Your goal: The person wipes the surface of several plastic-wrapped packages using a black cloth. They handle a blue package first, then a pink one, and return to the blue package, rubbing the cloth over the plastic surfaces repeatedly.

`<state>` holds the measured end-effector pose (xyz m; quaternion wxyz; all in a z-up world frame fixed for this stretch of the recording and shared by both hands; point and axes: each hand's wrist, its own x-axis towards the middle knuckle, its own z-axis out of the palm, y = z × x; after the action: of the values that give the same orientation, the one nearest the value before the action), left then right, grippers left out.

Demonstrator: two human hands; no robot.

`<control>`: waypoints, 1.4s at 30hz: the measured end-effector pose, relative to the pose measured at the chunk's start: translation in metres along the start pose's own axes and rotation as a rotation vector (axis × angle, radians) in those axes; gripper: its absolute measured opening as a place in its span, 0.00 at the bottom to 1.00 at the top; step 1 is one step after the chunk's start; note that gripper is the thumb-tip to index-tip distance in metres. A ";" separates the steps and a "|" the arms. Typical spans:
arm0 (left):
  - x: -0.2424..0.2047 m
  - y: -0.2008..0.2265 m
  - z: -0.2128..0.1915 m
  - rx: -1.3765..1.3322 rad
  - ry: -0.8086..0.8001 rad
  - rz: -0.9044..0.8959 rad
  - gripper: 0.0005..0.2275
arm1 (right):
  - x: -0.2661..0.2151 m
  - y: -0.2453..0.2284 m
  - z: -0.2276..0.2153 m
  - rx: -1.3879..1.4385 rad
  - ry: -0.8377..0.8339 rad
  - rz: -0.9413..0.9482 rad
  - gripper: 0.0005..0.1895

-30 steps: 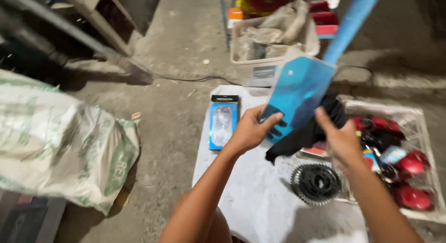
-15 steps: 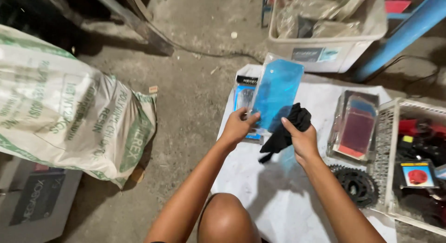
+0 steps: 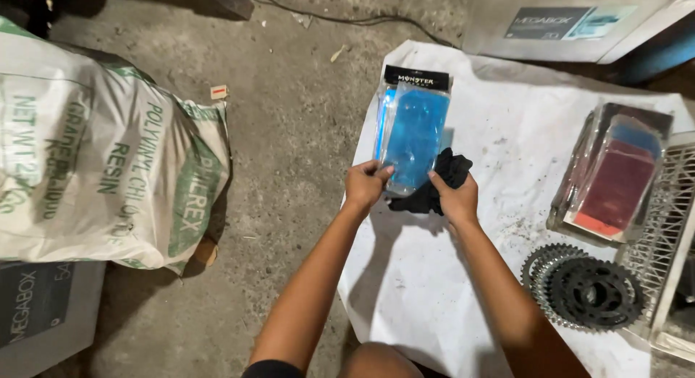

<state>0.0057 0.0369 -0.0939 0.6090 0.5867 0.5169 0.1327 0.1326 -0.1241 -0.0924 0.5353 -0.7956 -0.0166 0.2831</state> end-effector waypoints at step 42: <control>0.008 0.037 0.082 0.826 0.001 0.093 0.13 | -0.030 0.002 -0.105 0.277 0.144 0.349 0.33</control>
<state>0.0900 0.0053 -0.0846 0.3155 0.8044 0.5000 -0.0581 0.1561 -0.2229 -0.0530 0.5821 -0.7234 0.1985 0.3137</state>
